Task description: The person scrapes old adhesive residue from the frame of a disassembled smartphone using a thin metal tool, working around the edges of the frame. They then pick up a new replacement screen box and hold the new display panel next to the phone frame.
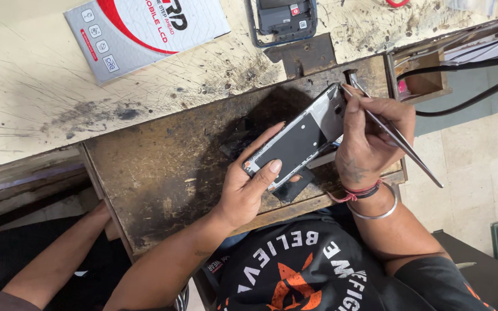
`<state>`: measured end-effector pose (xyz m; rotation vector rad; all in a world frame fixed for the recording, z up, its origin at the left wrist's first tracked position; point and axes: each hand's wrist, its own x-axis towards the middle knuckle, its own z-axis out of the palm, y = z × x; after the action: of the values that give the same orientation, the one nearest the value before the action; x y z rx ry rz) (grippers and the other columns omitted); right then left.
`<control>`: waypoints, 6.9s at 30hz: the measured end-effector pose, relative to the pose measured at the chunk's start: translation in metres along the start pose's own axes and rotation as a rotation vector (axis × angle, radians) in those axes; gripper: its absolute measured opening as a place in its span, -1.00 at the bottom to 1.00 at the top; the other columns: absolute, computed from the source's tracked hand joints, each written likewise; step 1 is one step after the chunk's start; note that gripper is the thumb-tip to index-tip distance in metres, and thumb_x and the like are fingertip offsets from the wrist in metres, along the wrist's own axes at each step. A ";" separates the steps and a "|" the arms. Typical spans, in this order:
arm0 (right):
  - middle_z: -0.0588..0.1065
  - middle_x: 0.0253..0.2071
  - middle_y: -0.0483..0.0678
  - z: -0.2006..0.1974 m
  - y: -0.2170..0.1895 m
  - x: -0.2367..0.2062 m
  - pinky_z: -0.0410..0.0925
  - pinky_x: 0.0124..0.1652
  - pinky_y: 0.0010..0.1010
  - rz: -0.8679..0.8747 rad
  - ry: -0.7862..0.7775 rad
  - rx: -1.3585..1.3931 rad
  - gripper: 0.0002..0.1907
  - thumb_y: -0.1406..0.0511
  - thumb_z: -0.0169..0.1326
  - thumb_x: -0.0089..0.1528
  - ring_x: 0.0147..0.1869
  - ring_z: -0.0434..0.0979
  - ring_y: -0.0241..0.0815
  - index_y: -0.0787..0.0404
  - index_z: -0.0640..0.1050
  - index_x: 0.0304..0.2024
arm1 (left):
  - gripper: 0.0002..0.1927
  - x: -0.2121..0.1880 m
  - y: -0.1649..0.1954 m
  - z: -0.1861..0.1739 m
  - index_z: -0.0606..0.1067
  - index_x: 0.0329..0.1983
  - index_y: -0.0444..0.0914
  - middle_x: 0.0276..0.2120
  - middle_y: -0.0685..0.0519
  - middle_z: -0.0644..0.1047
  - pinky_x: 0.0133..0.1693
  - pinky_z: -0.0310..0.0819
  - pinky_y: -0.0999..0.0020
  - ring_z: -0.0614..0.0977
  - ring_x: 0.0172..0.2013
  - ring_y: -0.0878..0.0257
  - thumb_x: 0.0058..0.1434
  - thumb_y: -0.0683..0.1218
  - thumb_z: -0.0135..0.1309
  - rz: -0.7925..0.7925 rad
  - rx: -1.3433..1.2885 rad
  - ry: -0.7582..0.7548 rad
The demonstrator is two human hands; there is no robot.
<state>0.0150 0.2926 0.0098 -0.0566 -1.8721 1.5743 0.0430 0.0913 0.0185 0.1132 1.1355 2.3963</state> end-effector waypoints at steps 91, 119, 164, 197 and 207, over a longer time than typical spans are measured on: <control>0.60 -0.08 0.20 -0.074 -0.142 -0.033 0.50 0.03 -0.44 0.143 -0.233 0.010 -0.79 0.53 0.17 0.30 0.01 0.64 -0.18 0.43 0.46 -0.04 | -0.86 -0.120 0.058 0.085 0.53 -0.43 -0.28 -0.54 0.02 0.55 -0.36 0.48 0.28 0.64 -0.47 0.17 -0.01 -0.11 0.14 0.509 2.276 -0.346; 0.59 -0.03 0.17 -0.087 -0.131 -0.050 0.48 0.04 -0.49 0.264 -0.204 0.131 -0.76 0.53 0.16 0.29 0.05 0.62 -0.20 0.39 0.44 -0.02 | -0.60 -0.149 0.059 0.092 0.61 -0.04 -0.24 -0.32 -0.04 0.66 -0.28 0.59 0.18 0.70 -0.37 0.06 0.14 0.06 0.30 0.249 1.336 0.084; 0.63 -0.09 0.17 -0.100 -0.133 -0.068 0.49 -0.07 -0.47 0.302 -0.323 -0.003 -0.78 0.52 0.17 0.23 -0.05 0.65 -0.21 0.42 0.48 -0.08 | -0.86 -0.149 0.031 0.107 0.51 -0.46 -0.27 -0.55 -0.01 0.57 -0.35 0.50 0.28 0.63 -0.46 0.16 -0.06 -0.13 0.20 0.433 2.217 -0.299; 0.61 -0.36 -0.09 -0.131 -0.150 -0.086 0.44 -0.33 -0.53 0.406 -0.244 0.017 -0.83 0.43 0.25 0.19 -0.32 0.57 -0.38 0.28 0.56 -0.18 | -0.89 -0.175 -0.032 0.062 0.45 -0.60 -0.17 -0.65 0.09 0.49 -0.45 0.49 0.27 0.60 -0.54 0.21 -0.01 -0.12 0.10 0.568 2.222 -0.242; 0.61 -0.34 -0.11 -0.131 -0.151 -0.074 0.45 -0.28 -0.55 0.329 -0.289 -0.064 -0.87 0.42 0.25 0.20 -0.27 0.57 -0.41 0.28 0.57 -0.22 | -0.93 -0.156 -0.015 0.082 0.51 -0.51 -0.20 -0.57 0.01 0.58 -0.39 0.56 0.20 0.67 -0.49 0.14 0.06 -0.14 0.12 0.271 2.088 -0.186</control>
<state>0.1969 0.3313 0.1142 -0.1821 -2.2275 1.8194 0.2088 0.0863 0.0811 1.0618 2.9051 0.3025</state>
